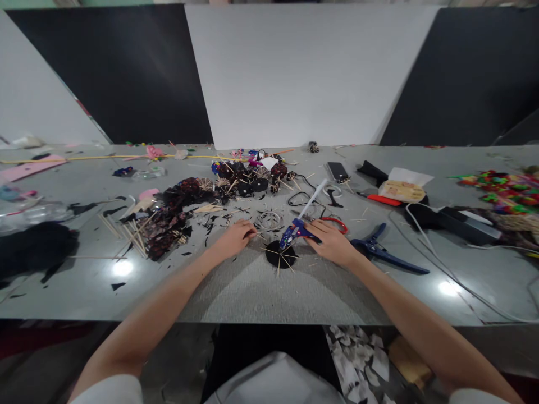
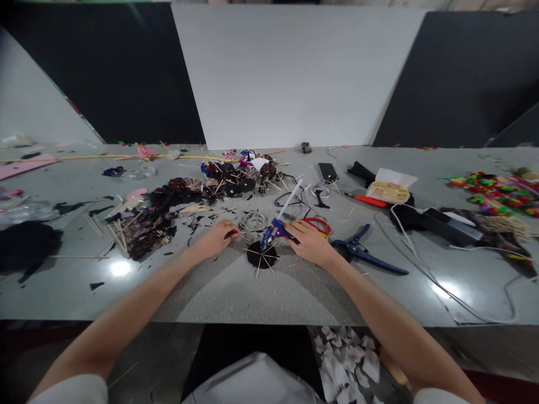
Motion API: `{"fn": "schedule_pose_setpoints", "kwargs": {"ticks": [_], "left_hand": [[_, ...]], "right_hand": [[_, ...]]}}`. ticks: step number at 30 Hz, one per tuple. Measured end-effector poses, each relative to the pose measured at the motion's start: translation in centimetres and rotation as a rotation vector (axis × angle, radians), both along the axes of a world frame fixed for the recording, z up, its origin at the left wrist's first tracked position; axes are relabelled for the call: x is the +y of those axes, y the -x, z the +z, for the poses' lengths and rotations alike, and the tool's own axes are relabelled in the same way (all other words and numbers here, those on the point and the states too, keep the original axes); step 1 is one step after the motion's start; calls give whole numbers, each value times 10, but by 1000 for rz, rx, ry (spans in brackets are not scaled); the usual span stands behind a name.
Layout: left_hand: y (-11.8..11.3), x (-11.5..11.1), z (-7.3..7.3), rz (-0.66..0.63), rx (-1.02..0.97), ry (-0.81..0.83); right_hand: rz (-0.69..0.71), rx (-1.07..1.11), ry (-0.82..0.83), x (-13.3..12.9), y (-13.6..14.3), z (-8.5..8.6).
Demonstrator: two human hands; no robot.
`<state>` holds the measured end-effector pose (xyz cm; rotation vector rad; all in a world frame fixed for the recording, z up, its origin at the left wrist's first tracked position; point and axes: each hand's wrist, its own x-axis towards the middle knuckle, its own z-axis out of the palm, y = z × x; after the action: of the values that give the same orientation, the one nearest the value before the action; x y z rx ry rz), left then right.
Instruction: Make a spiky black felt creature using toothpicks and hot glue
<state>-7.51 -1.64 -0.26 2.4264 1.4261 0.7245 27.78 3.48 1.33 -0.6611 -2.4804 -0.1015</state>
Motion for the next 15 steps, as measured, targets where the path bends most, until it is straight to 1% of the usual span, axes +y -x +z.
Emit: {"fn": "schedule_pose_setpoints", "kwargs": {"ticks": [7,15], "left_hand": [[-1,-1,1,5,4,0],[0,0,-1,4,-10,6]], "right_hand": [[-11,6,-25,1,0,-2],[-10,-6,-12,0,0,0]]}}
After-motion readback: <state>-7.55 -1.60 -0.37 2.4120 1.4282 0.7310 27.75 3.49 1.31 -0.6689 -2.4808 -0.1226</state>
